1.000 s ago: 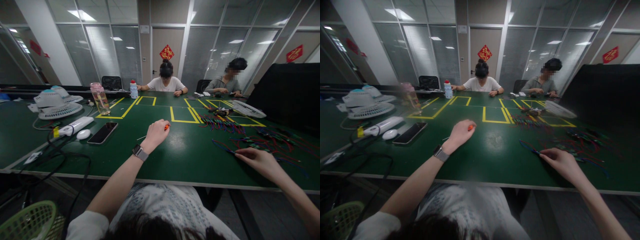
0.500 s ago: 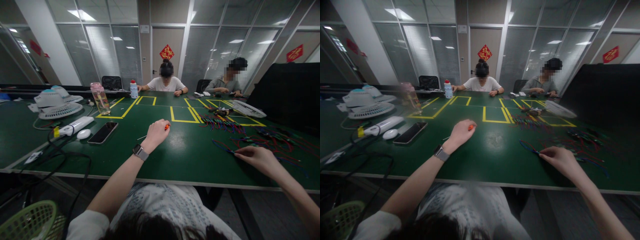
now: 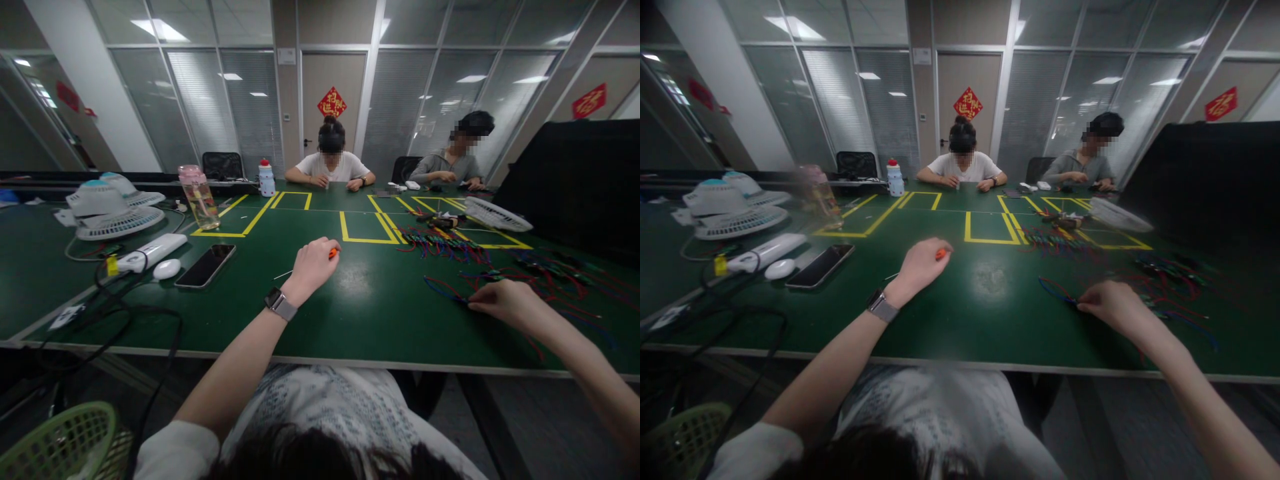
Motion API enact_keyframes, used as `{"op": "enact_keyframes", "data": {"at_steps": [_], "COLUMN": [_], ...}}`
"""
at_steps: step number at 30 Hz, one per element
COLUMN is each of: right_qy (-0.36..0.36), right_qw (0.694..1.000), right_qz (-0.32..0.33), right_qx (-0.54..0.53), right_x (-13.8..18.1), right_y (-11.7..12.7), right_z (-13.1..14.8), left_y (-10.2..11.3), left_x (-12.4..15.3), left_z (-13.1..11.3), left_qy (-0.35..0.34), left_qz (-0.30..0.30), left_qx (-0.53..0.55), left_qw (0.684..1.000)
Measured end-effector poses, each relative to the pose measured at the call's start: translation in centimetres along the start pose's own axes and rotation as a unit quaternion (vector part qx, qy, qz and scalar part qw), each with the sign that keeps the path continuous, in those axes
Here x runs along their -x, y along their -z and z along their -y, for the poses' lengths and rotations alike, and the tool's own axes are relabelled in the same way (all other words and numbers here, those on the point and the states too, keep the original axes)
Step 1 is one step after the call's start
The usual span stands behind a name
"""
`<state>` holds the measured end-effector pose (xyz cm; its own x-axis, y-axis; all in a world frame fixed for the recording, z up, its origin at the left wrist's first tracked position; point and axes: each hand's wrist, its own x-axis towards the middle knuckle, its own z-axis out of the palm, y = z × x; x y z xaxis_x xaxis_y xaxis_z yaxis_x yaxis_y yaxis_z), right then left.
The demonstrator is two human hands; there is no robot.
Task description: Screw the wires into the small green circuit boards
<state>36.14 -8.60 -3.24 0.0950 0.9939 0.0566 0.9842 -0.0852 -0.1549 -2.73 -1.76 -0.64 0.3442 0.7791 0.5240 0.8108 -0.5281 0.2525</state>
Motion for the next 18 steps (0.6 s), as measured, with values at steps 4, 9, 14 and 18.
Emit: {"op": "enact_keyframes", "data": {"at_steps": [4, 9, 14, 18], "right_qy": [0.021, 0.032, 0.046, 0.070], "right_qw": [0.999, 0.993, 0.983, 0.977], "right_qz": [-0.026, -0.080, -0.145, -0.181], "right_qx": [-0.006, -0.077, -0.103, -0.086], "right_x": [0.4, 1.5, 2.3, 3.0], "right_y": [-0.2, -1.2, -2.0, -2.2], "right_z": [-0.3, -1.4, -1.0, -0.3], "left_y": [0.3, 0.5, 0.5, 0.4], "left_x": [0.0, 0.0, 0.0, 0.0], "left_z": [-0.2, -0.4, -0.3, -0.2], "left_qy": [0.003, 0.004, 0.009, 0.009], "left_qz": [0.007, 0.010, 0.015, 0.011], "left_qx": [0.002, 0.004, 0.005, 0.006], "left_qw": [1.000, 1.000, 1.000, 1.000]}}
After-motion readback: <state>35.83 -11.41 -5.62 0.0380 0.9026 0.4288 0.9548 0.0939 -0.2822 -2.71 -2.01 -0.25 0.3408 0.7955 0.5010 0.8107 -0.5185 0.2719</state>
